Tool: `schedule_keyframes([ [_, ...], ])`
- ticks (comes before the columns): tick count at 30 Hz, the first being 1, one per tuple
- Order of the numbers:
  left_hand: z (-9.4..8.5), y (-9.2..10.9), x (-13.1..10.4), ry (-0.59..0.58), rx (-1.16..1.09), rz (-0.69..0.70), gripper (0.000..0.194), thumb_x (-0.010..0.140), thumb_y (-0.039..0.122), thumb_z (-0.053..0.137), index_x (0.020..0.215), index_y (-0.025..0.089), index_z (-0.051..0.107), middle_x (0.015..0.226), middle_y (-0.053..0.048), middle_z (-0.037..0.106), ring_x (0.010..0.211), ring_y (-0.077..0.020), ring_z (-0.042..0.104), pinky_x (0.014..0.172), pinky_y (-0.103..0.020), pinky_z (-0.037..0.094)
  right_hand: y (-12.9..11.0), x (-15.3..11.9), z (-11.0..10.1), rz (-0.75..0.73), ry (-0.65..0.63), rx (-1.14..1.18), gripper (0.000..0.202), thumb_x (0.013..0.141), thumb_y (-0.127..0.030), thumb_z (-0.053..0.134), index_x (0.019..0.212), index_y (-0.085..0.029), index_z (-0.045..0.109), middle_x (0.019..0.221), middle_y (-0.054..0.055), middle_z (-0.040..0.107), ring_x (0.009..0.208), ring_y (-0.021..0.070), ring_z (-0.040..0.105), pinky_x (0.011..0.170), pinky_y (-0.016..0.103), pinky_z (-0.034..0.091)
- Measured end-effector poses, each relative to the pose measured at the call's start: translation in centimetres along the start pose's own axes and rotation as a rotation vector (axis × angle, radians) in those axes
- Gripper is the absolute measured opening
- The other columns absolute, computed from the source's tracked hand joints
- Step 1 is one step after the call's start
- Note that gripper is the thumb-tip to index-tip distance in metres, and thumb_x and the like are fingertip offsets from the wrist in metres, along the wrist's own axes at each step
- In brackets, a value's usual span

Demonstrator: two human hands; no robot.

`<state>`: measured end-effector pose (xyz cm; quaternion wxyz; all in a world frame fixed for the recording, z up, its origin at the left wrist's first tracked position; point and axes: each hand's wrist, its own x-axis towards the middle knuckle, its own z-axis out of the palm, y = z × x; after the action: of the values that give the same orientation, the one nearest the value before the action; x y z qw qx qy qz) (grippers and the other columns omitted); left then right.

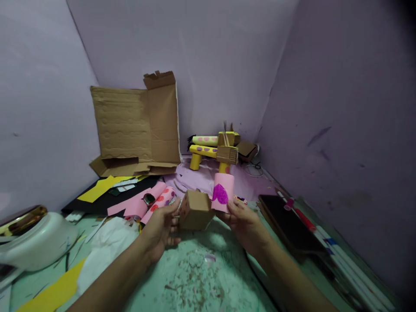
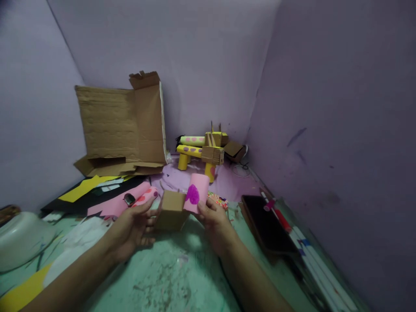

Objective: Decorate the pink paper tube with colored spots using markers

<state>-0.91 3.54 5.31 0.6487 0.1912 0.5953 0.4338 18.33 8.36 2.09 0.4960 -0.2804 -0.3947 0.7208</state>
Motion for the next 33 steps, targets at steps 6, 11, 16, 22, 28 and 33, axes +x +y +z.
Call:
schedule_keyframes([
  [6, 0.0, -0.7, 0.6, -0.006, -0.048, 0.161, 0.027, 0.080, 0.037, 0.062, 0.097, 0.017, 0.065, 0.077, -0.003, 0.065, 0.063, -0.0154, 0.056, 0.051, -0.022, 0.037, 0.1, 0.1, -0.5, 0.013, -0.007, 0.010, 0.034, 0.060, -0.043, 0.080, 0.084, -0.019, 0.074, 0.086, 0.007, 0.074, 0.088, 0.0272, 0.066, 0.085, 0.040, 0.048],
  [11, -0.5, -1.2, 1.6, -0.046, -0.099, 0.229, 0.030, 0.071, 0.027, 0.070, 0.099, 0.018, 0.065, 0.081, -0.002, 0.068, 0.063, -0.0143, 0.056, 0.056, -0.024, 0.039, 0.4, 0.3, -0.4, 0.020, -0.041, -0.040, 0.032, 0.062, -0.043, 0.079, 0.085, -0.020, 0.073, 0.089, 0.008, 0.075, 0.094, 0.0292, 0.066, 0.088, 0.042, 0.048],
  [16, -0.8, -0.9, 1.3, -0.177, -0.143, 0.301, 0.044, 0.053, 0.021, 0.079, 0.094, 0.014, 0.064, 0.085, -0.005, 0.069, 0.083, -0.0221, 0.062, 0.070, -0.029, 0.046, 0.3, 0.3, -0.4, 0.019, -0.039, 0.003, 0.029, 0.061, -0.039, 0.079, 0.085, -0.024, 0.073, 0.096, 0.006, 0.074, 0.100, 0.0290, 0.064, 0.089, 0.040, 0.048],
  [22, -1.1, -0.9, 1.0, -0.402, -0.177, 0.369, 0.045, 0.050, 0.015, 0.079, 0.093, 0.013, 0.064, 0.092, -0.009, 0.072, 0.091, -0.0263, 0.065, 0.080, -0.033, 0.048, 0.1, 0.0, -0.3, 0.016, -0.064, 0.055, 0.028, 0.064, -0.039, 0.077, 0.087, -0.023, 0.073, 0.090, 0.007, 0.074, 0.097, 0.0292, 0.064, 0.086, 0.041, 0.049],
  [28, -1.1, -1.1, 0.5, -0.518, -0.172, 0.267, 0.044, 0.056, 0.012, 0.075, 0.099, 0.010, 0.067, 0.094, -0.011, 0.072, 0.089, -0.0273, 0.066, 0.081, -0.036, 0.049, -0.2, -0.3, 0.0, 0.019, -0.077, 0.037, 0.032, 0.061, -0.040, 0.079, 0.086, -0.020, 0.074, 0.090, 0.008, 0.074, 0.089, 0.0278, 0.066, 0.088, 0.042, 0.049],
  [33, -2.0, 0.0, 0.7, -0.191, -0.467, 0.204, 0.021, 0.069, 0.013, 0.065, 0.091, 0.014, 0.066, 0.079, -0.009, 0.071, 0.070, -0.0229, 0.065, 0.068, -0.039, 0.051, -1.2, -0.8, -0.5, -0.078, 0.121, 0.024, 0.036, 0.056, -0.038, 0.080, 0.085, -0.018, 0.073, 0.085, 0.007, 0.074, 0.079, 0.0241, 0.067, 0.080, 0.036, 0.051],
])
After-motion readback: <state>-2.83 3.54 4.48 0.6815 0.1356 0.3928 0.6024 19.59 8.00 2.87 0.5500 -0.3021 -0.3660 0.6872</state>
